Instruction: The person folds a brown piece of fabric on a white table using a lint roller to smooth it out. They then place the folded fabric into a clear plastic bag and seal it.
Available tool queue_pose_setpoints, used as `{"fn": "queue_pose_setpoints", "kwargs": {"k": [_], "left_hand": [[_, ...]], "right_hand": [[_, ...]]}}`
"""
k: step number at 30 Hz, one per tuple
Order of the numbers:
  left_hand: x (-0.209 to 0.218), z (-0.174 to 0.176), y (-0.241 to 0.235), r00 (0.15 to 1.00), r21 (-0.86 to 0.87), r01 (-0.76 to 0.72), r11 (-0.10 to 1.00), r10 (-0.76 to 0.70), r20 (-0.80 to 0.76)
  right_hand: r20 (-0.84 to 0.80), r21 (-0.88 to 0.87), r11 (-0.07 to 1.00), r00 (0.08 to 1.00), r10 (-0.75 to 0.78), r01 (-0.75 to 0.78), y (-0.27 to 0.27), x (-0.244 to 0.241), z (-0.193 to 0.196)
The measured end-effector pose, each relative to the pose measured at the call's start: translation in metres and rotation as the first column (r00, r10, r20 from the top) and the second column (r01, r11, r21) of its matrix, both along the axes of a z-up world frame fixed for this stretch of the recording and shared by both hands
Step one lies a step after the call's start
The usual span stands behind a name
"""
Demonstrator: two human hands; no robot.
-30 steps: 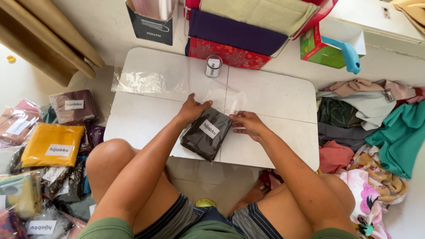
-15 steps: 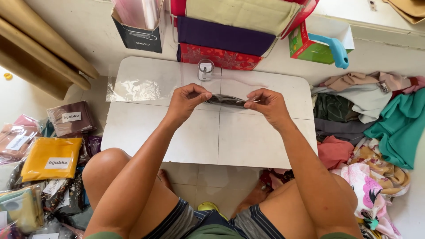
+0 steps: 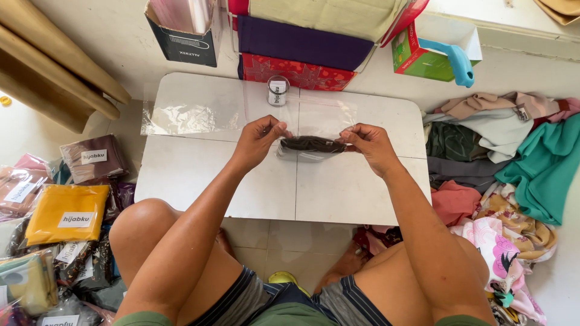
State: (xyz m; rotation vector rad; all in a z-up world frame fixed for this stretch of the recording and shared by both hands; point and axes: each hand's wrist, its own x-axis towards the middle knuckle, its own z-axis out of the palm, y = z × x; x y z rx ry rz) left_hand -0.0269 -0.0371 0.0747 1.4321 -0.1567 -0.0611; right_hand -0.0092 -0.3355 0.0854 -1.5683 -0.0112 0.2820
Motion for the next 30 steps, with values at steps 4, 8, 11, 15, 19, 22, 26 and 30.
{"fn": "queue_pose_setpoints", "kwargs": {"k": [4, 8, 11, 15, 19, 22, 26, 30], "left_hand": [[0.001, 0.0, 0.0, 0.997, 0.084, -0.083, 0.993, 0.083, -0.004], [-0.001, 0.014, -0.001, 0.988, 0.177, -0.148, 0.973, 0.153, -0.017], [-0.004, 0.021, -0.003, 0.985, 0.282, -0.174, 0.944, 0.174, 0.025], [0.0, 0.007, -0.008, 0.932, 0.448, -0.296, 0.843, 0.152, 0.33], [-0.002, 0.021, -0.008, 0.888, 0.521, -0.348, 0.779, 0.096, 0.45], [-0.001, 0.018, -0.004, 0.891, 0.5, -0.298, 0.813, 0.048, 0.452], [0.002, 0.001, 0.001, 0.944, 0.431, -0.077, 0.899, -0.073, 0.321], [0.008, -0.021, 0.002, 0.991, 0.496, 0.076, 0.865, -0.121, 0.059]], "right_hand": [[-0.068, 0.047, 0.998, 0.997, -0.036, 0.039, 0.004, 0.0, -0.003], [-0.192, 0.118, 0.987, 0.978, -0.083, 0.107, 0.008, 0.002, -0.003], [-0.098, 0.035, 0.991, 0.987, -0.127, 0.131, 0.014, 0.0, -0.002], [0.127, -0.183, 0.982, 0.991, -0.028, 0.052, 0.012, 0.005, -0.018], [0.174, -0.292, 0.956, 0.984, 0.028, 0.025, 0.008, 0.004, -0.02], [0.277, -0.443, 0.892, 0.933, 0.231, -0.089, 0.011, -0.002, -0.007], [0.235, -0.422, 0.901, 0.948, 0.214, -0.099, 0.023, -0.013, -0.011], [0.143, -0.324, 0.945, 0.985, 0.1, -0.049, 0.017, -0.005, -0.059]]}}
